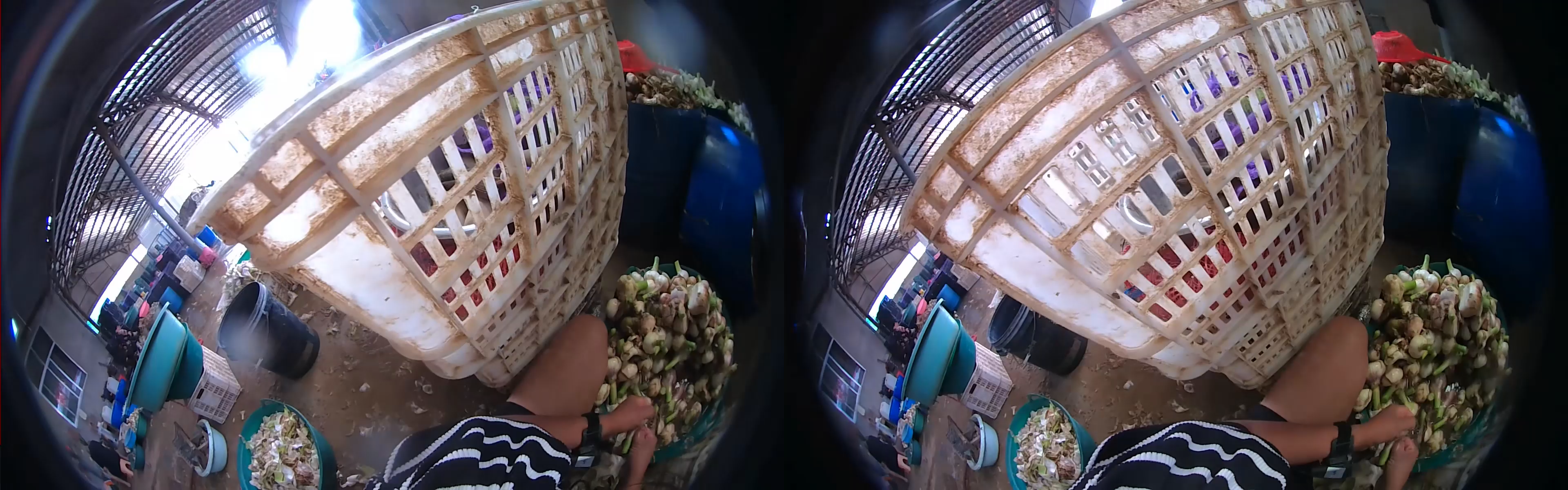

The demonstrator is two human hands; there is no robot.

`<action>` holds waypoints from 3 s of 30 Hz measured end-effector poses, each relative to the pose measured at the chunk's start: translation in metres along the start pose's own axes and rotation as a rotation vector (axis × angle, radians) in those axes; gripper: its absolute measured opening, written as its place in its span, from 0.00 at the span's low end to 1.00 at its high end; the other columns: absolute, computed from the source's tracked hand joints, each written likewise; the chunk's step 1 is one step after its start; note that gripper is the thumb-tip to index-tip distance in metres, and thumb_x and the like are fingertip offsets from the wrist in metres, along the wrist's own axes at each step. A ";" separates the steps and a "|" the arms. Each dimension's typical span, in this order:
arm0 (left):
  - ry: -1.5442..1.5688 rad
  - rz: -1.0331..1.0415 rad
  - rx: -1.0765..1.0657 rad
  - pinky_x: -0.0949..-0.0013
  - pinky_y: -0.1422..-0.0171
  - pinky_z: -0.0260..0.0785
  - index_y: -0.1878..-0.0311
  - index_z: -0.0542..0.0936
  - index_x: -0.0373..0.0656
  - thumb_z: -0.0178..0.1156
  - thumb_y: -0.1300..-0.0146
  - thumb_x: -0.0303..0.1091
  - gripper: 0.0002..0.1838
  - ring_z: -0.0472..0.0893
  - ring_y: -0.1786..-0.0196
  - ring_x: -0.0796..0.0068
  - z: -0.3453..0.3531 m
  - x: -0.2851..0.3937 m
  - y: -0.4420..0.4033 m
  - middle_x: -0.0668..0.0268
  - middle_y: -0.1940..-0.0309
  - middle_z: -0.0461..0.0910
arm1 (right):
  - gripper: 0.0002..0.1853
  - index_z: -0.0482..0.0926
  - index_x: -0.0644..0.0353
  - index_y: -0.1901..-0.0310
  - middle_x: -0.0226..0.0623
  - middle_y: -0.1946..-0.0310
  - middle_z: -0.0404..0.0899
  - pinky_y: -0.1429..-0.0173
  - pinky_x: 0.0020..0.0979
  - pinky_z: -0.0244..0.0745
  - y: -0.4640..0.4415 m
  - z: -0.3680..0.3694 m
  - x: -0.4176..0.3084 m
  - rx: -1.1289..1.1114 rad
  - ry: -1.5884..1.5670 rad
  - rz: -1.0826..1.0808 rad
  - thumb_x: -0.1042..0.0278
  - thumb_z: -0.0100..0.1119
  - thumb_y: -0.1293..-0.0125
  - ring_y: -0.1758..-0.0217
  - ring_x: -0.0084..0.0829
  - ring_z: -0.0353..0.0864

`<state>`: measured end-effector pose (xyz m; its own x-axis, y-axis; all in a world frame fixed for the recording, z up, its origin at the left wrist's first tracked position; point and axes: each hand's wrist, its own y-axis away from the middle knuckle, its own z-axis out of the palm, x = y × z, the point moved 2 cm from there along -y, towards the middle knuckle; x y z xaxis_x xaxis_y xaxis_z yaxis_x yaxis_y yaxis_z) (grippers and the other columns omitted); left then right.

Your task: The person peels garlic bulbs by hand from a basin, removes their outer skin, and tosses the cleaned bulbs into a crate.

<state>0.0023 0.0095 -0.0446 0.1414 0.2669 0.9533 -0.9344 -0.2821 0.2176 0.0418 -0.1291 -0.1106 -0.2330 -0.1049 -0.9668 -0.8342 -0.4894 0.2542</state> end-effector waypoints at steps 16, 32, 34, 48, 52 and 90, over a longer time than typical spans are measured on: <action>-0.154 0.115 -0.065 0.62 0.75 0.59 0.80 0.72 0.36 0.53 0.52 0.36 0.12 0.68 0.81 0.69 -0.004 -0.017 -0.020 0.59 0.85 0.69 | 0.13 0.60 0.66 0.79 0.31 0.83 0.60 0.73 0.29 0.58 0.030 0.021 -0.054 -0.090 0.275 -0.142 0.68 0.43 0.41 0.79 0.22 0.57; -0.574 0.077 -0.624 0.57 0.61 0.66 0.71 0.76 0.37 0.55 0.44 0.44 0.17 0.74 0.67 0.53 -0.017 0.060 0.008 0.54 0.72 0.77 | 0.11 0.74 0.60 0.65 0.30 0.73 0.71 0.74 0.22 0.64 0.013 0.002 -0.004 0.213 0.244 -0.384 0.62 0.46 0.34 0.74 0.21 0.70; -0.760 0.276 -0.613 0.57 0.59 0.64 0.63 0.76 0.38 0.59 0.47 0.41 0.15 0.72 0.64 0.55 -0.011 0.074 0.031 0.54 0.66 0.75 | 0.11 0.74 0.60 0.61 0.31 0.71 0.72 0.72 0.24 0.65 0.000 -0.022 0.013 -0.039 -0.110 -0.184 0.62 0.45 0.33 0.71 0.23 0.71; 0.966 -0.504 0.023 0.71 0.52 0.73 0.55 0.75 0.39 0.52 0.37 0.45 0.18 0.77 0.56 0.73 -0.010 0.013 0.003 0.65 0.59 0.77 | 0.10 0.69 0.60 0.64 0.35 0.66 0.74 0.58 0.30 0.69 0.098 0.011 -0.105 0.242 -0.528 -0.359 0.62 0.46 0.32 0.63 0.29 0.74; 0.787 -0.649 -0.060 0.82 0.78 0.60 0.59 0.75 0.48 0.49 0.38 0.55 0.20 0.69 0.77 0.83 -0.013 0.021 0.006 0.74 0.74 0.74 | 0.10 0.70 0.61 0.65 0.37 0.66 0.75 0.57 0.26 0.70 0.111 -0.046 -0.125 0.415 -0.680 -0.513 0.63 0.45 0.32 0.64 0.27 0.76; 0.256 -0.550 -0.289 0.61 0.56 0.71 0.46 0.67 0.48 0.41 0.40 0.67 0.33 0.75 0.52 0.63 0.013 -0.009 -0.026 0.59 0.50 0.72 | 0.20 0.71 0.63 0.50 0.50 0.57 0.72 0.54 0.39 0.70 -0.043 0.018 -0.055 0.733 -0.057 -0.385 0.66 0.55 0.45 0.54 0.45 0.75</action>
<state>0.0291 0.0026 -0.0566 0.5731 0.5215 0.6321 -0.8034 0.2056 0.5587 0.0821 -0.0867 -0.0675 0.1265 0.0086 -0.9919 -0.9705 0.2080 -0.1219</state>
